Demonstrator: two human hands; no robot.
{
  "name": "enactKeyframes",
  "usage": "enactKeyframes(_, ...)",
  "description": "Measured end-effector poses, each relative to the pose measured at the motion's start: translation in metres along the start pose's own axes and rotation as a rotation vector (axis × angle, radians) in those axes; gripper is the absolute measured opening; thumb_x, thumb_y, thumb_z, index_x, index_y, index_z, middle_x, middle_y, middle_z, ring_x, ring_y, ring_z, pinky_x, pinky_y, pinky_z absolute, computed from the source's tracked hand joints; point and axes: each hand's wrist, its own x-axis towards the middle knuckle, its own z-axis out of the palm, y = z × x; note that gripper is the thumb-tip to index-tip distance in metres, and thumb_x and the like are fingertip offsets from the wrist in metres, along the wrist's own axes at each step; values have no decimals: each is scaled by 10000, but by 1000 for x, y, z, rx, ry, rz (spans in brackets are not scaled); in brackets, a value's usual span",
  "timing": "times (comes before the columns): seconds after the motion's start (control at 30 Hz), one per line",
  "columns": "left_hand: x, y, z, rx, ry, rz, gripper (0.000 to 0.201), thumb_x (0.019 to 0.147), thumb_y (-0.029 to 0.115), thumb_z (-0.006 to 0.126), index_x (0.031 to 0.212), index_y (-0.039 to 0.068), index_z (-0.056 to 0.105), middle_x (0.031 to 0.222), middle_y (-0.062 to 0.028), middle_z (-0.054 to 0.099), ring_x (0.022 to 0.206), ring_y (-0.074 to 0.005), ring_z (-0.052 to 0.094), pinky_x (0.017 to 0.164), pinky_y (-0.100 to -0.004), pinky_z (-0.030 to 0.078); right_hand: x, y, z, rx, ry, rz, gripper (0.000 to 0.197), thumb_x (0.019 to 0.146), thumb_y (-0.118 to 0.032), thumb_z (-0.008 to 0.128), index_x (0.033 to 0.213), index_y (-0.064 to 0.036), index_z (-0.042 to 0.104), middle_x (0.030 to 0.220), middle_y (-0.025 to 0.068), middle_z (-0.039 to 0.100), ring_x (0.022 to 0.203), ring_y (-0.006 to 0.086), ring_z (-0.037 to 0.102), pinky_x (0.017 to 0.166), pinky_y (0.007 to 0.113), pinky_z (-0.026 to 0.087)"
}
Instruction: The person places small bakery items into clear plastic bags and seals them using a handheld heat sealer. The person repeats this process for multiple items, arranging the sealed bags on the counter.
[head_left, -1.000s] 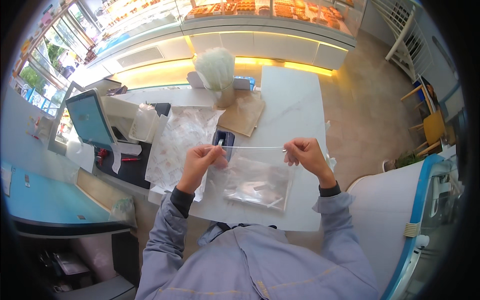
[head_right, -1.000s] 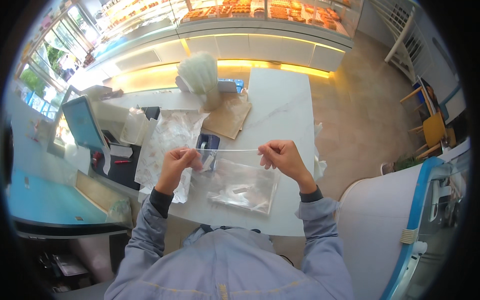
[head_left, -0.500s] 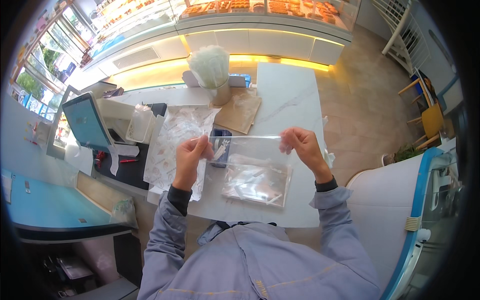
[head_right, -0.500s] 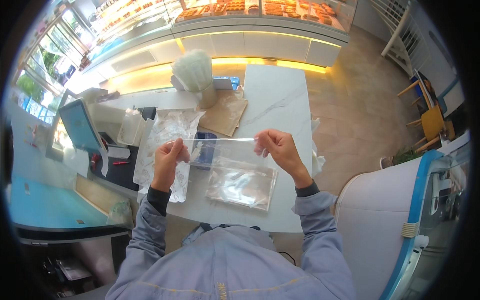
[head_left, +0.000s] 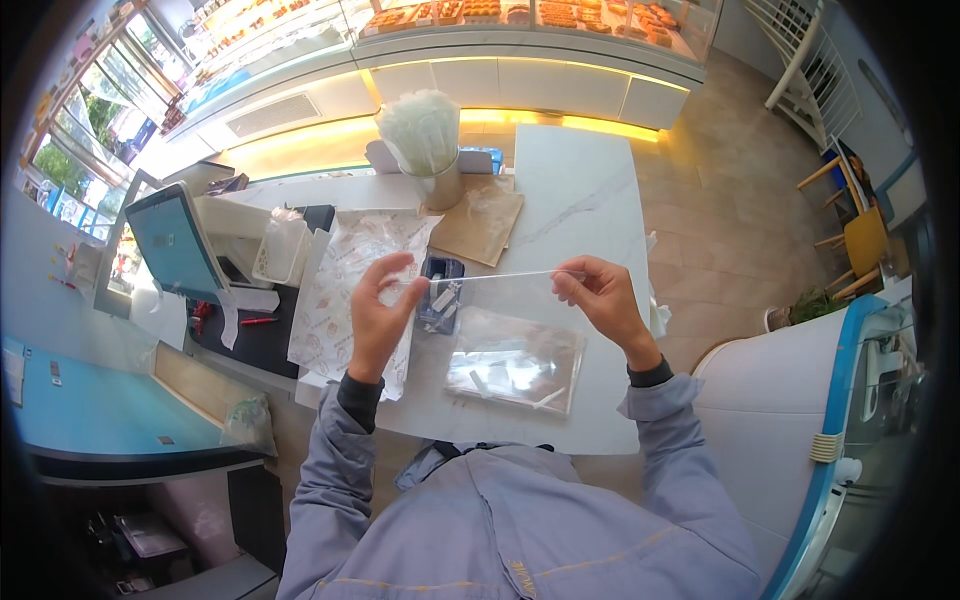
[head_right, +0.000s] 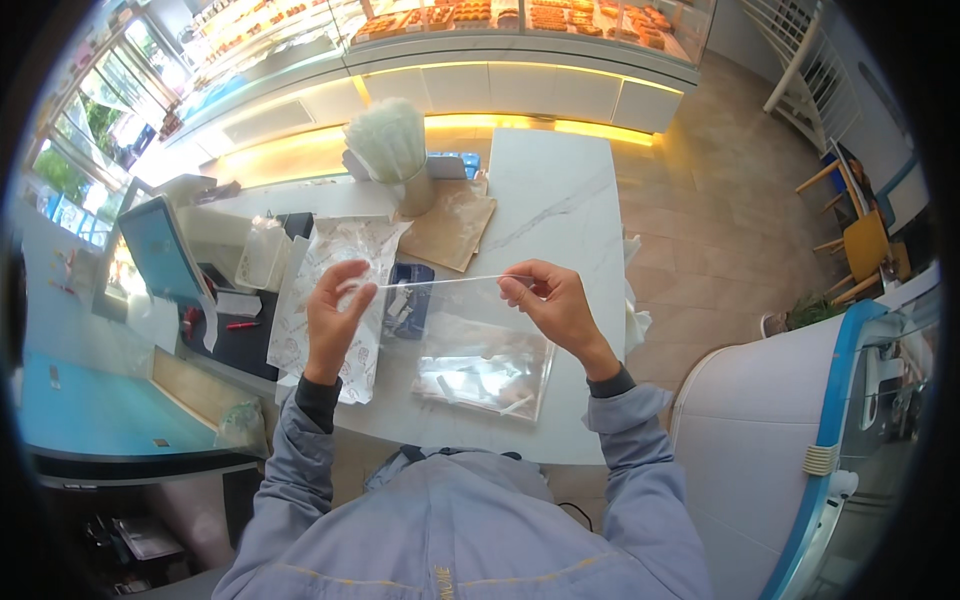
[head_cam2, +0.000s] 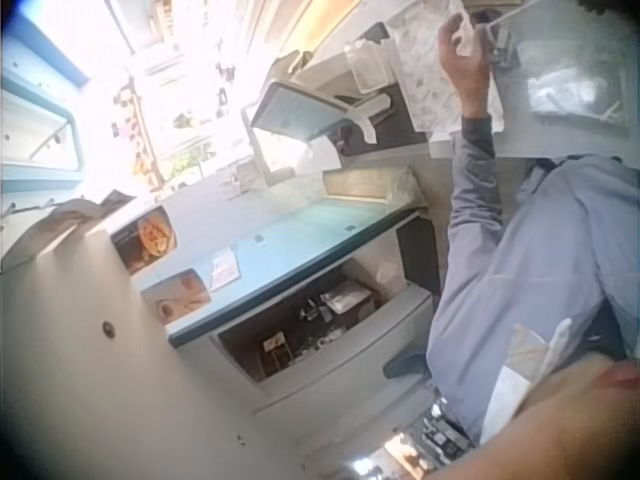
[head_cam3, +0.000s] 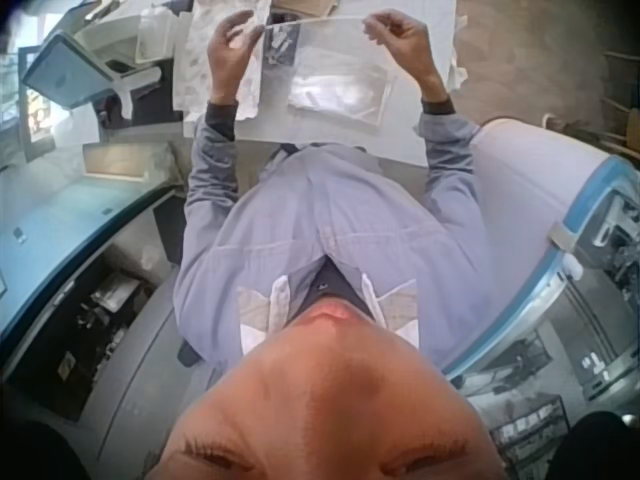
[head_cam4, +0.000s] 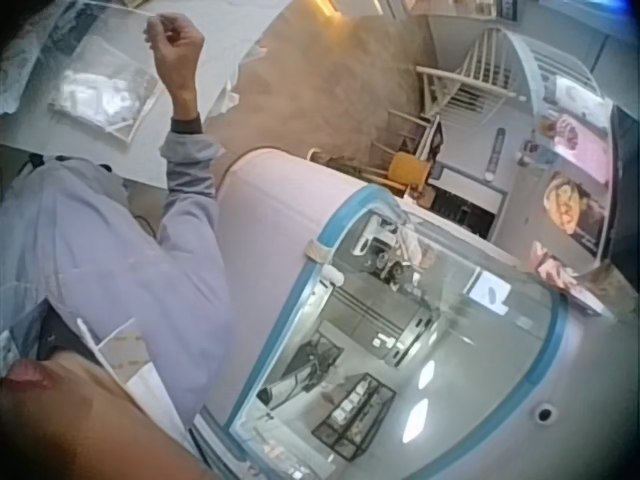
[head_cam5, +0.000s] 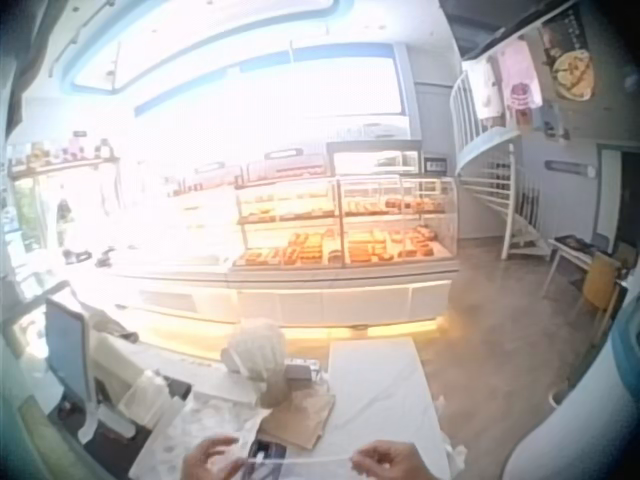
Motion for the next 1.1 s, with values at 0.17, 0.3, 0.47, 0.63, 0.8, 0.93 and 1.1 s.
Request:
enactKeyframes(0.17, 6, 31, 29, 140, -320, 342, 377, 788, 90, 794, 1147, 45, 691, 1131, -137, 694, 1038, -319, 644, 920, -393, 494, 1, -6, 14, -108, -62, -126, 128, 933, -108, 709, 985, 8, 717, 848, 40, 707, 745, 85, 635, 635, 216, 489)
enactKeyframes(0.3, 6, 43, 60, 113, -383, 331, 260, 810, 31, 771, 1065, 19, 726, 1003, -120, 733, 940, -274, 689, 839, -336, 529, 0, -17, 22, -236, -34, -254, 147, 906, -126, 736, 981, 0, 731, 865, 79, 722, 697, 123, 635, 626, 251, 506)
enactKeyframes(0.47, 13, 52, 64, -83, -407, 68, 121, 862, 61, 753, 963, -5, 748, 865, -91, 752, 796, -153, 706, 733, -257, 526, 0, -39, 19, -375, 12, -323, 124, 894, -105, 743, 953, 4, 728, 847, 87, 716, 673, 125, 619, 608, 250, 489)
enactKeyframes(0.63, 21, 50, 67, -258, -542, -109, 180, 896, 83, 731, 1007, -58, 737, 889, -84, 759, 825, -107, 698, 765, -241, 541, 5, -35, 15, -408, 66, -412, 120, 880, -113, 753, 914, 0, 732, 784, 93, 706, 597, 143, 592, 552, 271, 479)
enactKeyframes(0.8, 21, 40, 71, -379, -534, -203, 175, 902, 79, 712, 1007, -58, 738, 886, -83, 761, 833, -103, 707, 768, -244, 552, 11, -36, 13, -360, 80, -399, 85, 874, -84, 749, 877, -1, 732, 750, 94, 692, 579, 137, 585, 545, 265, 472)
enactKeyframes(0.93, 18, 39, 73, -219, -438, -87, 166, 864, 78, 712, 979, -36, 749, 852, -89, 761, 805, -94, 705, 754, -238, 549, 10, -35, 15, -402, 101, -439, 53, 853, -58, 756, 863, -10, 735, 726, 90, 684, 569, 155, 584, 533, 272, 466)
enactKeyframes(1.1, 15, 29, 66, 62, -349, -6, 176, 793, 38, 688, 948, 7, 764, 806, -102, 752, 722, -78, 687, 682, -225, 525, 7, -38, 9, -477, 194, -566, 41, 820, -19, 767, 847, -21, 736, 716, 84, 683, 571, 179, 594, 523, 283, 461)
